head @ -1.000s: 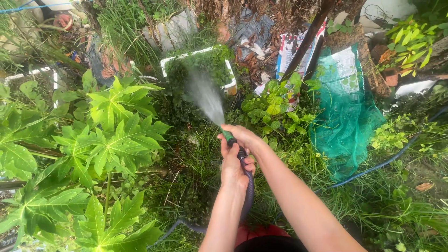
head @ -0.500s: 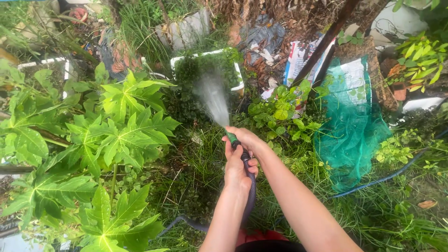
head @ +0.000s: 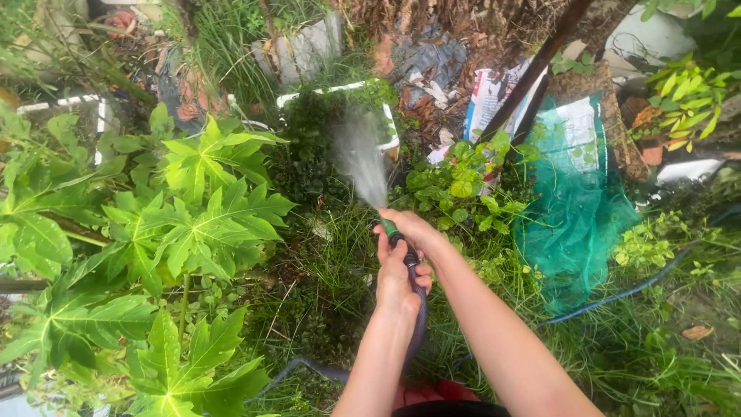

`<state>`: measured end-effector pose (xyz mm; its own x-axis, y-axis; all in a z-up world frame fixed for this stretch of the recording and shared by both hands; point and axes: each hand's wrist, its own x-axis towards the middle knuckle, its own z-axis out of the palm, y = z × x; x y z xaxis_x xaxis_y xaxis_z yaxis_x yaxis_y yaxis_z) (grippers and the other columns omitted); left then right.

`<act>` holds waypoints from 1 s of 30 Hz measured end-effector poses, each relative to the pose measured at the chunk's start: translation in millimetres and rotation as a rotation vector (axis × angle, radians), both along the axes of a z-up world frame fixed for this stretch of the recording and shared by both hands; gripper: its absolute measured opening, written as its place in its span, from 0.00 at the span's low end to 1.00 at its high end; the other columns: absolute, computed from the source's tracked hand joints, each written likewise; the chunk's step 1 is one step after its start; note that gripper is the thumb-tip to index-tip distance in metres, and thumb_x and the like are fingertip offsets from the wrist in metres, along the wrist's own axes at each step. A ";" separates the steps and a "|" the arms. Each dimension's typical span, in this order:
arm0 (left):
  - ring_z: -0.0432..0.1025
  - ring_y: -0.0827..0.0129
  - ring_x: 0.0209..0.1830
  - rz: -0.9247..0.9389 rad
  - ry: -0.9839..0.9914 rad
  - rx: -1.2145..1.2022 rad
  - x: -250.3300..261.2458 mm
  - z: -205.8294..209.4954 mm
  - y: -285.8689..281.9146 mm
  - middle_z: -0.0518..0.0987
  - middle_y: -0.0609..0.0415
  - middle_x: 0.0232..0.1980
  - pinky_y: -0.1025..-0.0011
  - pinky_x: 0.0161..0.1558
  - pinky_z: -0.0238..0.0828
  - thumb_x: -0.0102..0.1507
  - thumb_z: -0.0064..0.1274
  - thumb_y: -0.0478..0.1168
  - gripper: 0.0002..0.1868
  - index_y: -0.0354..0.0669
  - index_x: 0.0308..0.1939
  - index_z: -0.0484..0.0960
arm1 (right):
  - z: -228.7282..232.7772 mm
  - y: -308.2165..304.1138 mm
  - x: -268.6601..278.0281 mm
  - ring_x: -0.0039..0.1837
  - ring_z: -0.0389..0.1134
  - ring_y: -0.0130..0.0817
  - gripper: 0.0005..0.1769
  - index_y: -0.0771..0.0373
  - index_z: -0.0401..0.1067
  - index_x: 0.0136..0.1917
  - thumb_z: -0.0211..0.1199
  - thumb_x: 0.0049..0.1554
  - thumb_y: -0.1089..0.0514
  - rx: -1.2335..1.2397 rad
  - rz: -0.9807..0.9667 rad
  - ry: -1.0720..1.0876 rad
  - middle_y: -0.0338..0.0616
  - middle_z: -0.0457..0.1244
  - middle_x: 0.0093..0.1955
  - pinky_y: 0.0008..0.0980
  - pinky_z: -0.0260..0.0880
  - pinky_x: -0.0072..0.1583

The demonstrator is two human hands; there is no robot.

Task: Watering plants in a garden using a hose.

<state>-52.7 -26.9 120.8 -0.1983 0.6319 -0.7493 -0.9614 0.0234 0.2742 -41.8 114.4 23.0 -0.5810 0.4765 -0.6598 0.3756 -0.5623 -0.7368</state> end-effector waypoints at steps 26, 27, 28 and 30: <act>0.63 0.72 0.23 -0.353 -0.099 -0.077 23.5 -37.8 -8.5 0.72 0.54 0.39 0.80 0.20 0.55 0.72 0.42 0.48 0.19 0.82 0.65 0.65 | -78.8 -16.7 69.7 0.46 0.66 0.33 0.16 0.57 0.67 0.55 0.55 0.59 0.46 -0.197 -0.291 0.079 0.42 0.69 0.48 0.38 0.70 0.48; 0.65 0.72 0.23 -0.415 -0.146 -0.061 29.0 -49.6 -6.4 0.72 0.55 0.38 0.79 0.21 0.56 0.72 0.43 0.49 0.15 0.78 0.62 0.68 | -101.9 -16.1 82.8 0.46 0.66 0.36 0.15 0.57 0.66 0.55 0.56 0.59 0.47 -0.201 -0.322 0.065 0.44 0.68 0.48 0.39 0.71 0.48; 0.65 0.72 0.23 -0.439 -0.150 -0.062 35.1 -50.3 -4.5 0.72 0.55 0.38 0.79 0.21 0.56 0.72 0.43 0.49 0.15 0.78 0.62 0.68 | -97.2 -17.6 93.7 0.46 0.66 0.36 0.15 0.57 0.66 0.55 0.56 0.59 0.47 -0.200 -0.346 0.063 0.44 0.68 0.48 0.39 0.71 0.48; 0.65 0.71 0.24 -0.482 -0.218 -0.158 48.2 -51.4 -0.5 0.72 0.53 0.38 0.79 0.21 0.57 0.72 0.42 0.49 0.13 0.83 0.57 0.69 | -87.2 -21.5 116.5 0.42 0.63 0.36 0.20 0.58 0.69 0.51 0.51 0.59 0.42 -0.230 -0.163 -0.202 0.42 0.66 0.43 0.44 0.61 0.39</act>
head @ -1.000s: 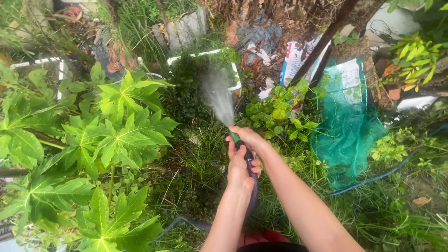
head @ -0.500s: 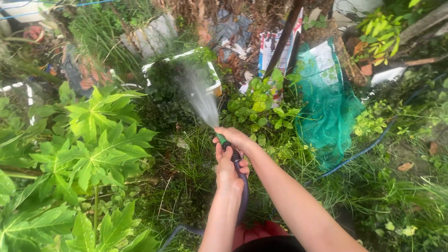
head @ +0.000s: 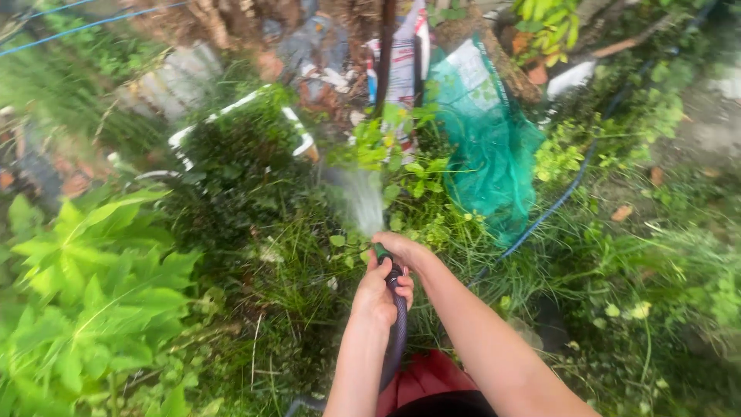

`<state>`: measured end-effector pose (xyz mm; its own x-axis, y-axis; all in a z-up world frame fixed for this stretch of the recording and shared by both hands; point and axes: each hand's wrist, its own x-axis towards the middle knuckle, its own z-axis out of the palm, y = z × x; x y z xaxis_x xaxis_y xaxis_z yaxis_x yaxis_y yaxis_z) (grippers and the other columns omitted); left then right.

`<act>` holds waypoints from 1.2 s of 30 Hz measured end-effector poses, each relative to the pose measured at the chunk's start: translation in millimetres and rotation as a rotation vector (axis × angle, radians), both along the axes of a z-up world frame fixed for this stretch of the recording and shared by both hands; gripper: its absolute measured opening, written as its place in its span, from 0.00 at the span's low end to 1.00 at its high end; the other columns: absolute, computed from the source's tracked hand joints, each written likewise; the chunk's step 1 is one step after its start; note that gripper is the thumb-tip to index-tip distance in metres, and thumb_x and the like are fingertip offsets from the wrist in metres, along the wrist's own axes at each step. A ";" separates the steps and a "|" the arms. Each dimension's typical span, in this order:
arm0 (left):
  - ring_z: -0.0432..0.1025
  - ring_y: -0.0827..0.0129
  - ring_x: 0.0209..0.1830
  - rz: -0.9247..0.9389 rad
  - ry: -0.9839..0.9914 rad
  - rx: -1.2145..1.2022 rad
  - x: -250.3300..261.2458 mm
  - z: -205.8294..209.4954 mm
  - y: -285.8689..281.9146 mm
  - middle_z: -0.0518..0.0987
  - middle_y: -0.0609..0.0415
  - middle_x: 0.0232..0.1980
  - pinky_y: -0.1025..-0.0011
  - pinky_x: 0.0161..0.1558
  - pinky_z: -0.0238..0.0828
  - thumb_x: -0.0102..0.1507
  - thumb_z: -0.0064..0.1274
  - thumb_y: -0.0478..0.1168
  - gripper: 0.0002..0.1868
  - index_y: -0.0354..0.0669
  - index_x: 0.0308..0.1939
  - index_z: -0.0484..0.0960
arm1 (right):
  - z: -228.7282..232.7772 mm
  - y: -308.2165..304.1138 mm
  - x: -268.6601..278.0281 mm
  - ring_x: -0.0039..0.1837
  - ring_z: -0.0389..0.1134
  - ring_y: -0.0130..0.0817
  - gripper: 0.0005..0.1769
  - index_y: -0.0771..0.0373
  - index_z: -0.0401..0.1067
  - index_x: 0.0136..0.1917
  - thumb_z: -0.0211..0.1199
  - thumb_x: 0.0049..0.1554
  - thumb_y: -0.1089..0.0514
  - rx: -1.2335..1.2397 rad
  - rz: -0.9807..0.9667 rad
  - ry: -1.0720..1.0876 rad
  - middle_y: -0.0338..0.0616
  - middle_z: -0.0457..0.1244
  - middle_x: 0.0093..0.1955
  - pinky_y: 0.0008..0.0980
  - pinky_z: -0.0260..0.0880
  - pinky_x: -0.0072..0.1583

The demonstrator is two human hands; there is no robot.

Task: Watering plants in a garden using a hose.

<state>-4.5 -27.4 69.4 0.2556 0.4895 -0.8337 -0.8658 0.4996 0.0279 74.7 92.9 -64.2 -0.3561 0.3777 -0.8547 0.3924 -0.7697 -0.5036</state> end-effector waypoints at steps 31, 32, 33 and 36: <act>0.64 0.75 0.20 -0.552 0.100 0.451 124.2 31.3 45.2 0.73 0.52 0.34 0.82 0.16 0.50 0.71 0.46 0.48 0.26 0.79 0.72 0.62 | 88.7 8.8 184.1 0.37 0.65 0.38 0.29 0.64 0.76 0.47 0.54 0.58 0.36 0.585 -0.797 -0.233 0.46 0.67 0.37 0.39 0.63 0.39; 0.63 0.76 0.19 -0.567 0.109 0.456 130.9 31.6 45.2 0.73 0.52 0.34 0.83 0.15 0.49 0.70 0.46 0.48 0.27 0.79 0.73 0.62 | 92.2 6.9 190.2 0.37 0.64 0.39 0.29 0.64 0.76 0.47 0.54 0.58 0.36 0.554 -0.841 -0.221 0.47 0.66 0.37 0.40 0.63 0.39; 0.62 0.77 0.18 -0.581 0.119 0.460 137.7 31.9 45.4 0.73 0.52 0.34 0.84 0.14 0.48 0.70 0.47 0.48 0.27 0.79 0.73 0.63 | 95.8 5.1 196.3 0.37 0.64 0.40 0.29 0.64 0.76 0.48 0.54 0.58 0.35 0.523 -0.884 -0.208 0.48 0.65 0.38 0.42 0.64 0.39; 0.62 0.77 0.18 -0.604 0.140 0.461 147.9 35.8 46.8 0.73 0.52 0.34 0.84 0.14 0.47 0.71 0.47 0.48 0.27 0.77 0.73 0.62 | 95.1 5.8 210.6 0.37 0.66 0.38 0.28 0.61 0.77 0.48 0.54 0.57 0.35 0.487 -0.924 -0.261 0.46 0.67 0.38 0.40 0.65 0.41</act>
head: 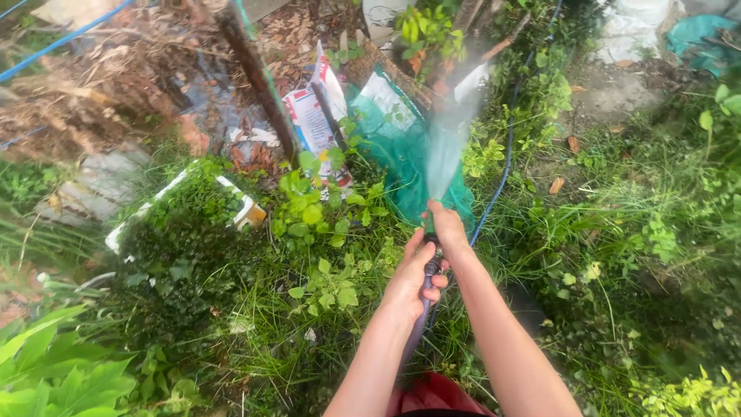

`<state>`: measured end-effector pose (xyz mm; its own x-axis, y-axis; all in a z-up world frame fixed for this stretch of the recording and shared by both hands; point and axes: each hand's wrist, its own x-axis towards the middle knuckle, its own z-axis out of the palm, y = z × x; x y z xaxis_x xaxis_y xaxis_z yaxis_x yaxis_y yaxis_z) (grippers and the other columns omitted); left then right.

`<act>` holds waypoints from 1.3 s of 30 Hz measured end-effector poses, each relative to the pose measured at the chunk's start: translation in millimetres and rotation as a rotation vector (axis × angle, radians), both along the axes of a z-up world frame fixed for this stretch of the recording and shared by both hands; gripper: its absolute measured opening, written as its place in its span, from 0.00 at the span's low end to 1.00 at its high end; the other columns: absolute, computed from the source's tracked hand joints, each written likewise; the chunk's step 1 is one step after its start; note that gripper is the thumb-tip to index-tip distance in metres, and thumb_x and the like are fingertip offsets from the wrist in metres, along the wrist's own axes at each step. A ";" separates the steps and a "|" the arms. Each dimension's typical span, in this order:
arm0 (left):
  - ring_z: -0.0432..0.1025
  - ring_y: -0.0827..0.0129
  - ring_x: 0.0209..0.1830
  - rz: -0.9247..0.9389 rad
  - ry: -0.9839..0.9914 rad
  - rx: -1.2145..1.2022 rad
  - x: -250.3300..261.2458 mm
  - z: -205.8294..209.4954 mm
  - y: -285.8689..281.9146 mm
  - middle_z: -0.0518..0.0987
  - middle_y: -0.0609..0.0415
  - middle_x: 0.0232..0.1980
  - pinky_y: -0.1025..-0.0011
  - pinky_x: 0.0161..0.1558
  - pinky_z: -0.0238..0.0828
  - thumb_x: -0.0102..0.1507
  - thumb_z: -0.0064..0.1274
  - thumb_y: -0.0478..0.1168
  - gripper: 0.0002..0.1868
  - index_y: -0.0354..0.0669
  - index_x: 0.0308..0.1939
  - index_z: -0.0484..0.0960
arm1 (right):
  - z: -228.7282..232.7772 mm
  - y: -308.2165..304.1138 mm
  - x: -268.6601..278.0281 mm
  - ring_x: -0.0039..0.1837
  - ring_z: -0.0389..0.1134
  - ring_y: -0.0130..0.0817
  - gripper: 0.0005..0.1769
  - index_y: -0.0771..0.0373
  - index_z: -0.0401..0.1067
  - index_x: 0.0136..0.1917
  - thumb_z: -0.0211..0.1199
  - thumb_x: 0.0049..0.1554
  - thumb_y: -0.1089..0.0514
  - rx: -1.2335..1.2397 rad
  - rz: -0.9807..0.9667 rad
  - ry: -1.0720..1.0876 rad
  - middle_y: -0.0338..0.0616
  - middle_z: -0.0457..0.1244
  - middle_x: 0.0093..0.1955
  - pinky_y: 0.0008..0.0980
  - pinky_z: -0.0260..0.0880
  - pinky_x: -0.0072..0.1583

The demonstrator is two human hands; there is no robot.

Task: Watering plants in a garden using a hose.

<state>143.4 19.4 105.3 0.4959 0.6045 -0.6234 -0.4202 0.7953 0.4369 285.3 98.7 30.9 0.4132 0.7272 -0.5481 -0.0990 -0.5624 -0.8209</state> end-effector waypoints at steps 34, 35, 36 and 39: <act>0.59 0.81 0.20 -0.151 0.420 0.190 11.5 44.3 -2.1 0.69 0.58 0.35 0.83 0.16 0.46 0.71 0.43 0.44 0.33 0.81 0.78 0.54 | 17.7 -26.5 17.6 0.58 0.66 0.34 0.22 0.59 0.72 0.62 0.58 0.60 0.45 0.230 0.138 0.996 0.42 0.68 0.57 0.42 0.63 0.66; 0.58 0.81 0.20 -0.169 0.426 0.207 13.1 42.7 -2.5 0.69 0.58 0.35 0.83 0.15 0.45 0.70 0.42 0.43 0.34 0.82 0.78 0.55 | 15.2 -26.9 19.4 0.58 0.66 0.34 0.23 0.59 0.71 0.62 0.61 0.59 0.45 0.207 0.118 0.926 0.41 0.68 0.57 0.44 0.63 0.65; 0.58 0.81 0.19 -0.187 0.430 0.227 15.5 41.6 -1.9 0.68 0.58 0.34 0.83 0.15 0.45 0.70 0.42 0.43 0.34 0.82 0.78 0.56 | 13.5 -26.1 22.2 0.57 0.67 0.34 0.24 0.58 0.71 0.61 0.63 0.57 0.44 0.185 0.100 0.854 0.41 0.68 0.58 0.46 0.64 0.64; 0.57 0.80 0.19 -0.186 0.426 0.243 21.1 38.2 -2.1 0.68 0.58 0.35 0.82 0.15 0.46 0.70 0.43 0.43 0.35 0.83 0.78 0.54 | -0.1 -22.9 27.9 0.55 0.67 0.36 0.23 0.60 0.72 0.61 0.66 0.56 0.46 0.101 0.019 0.690 0.43 0.70 0.54 0.48 0.65 0.62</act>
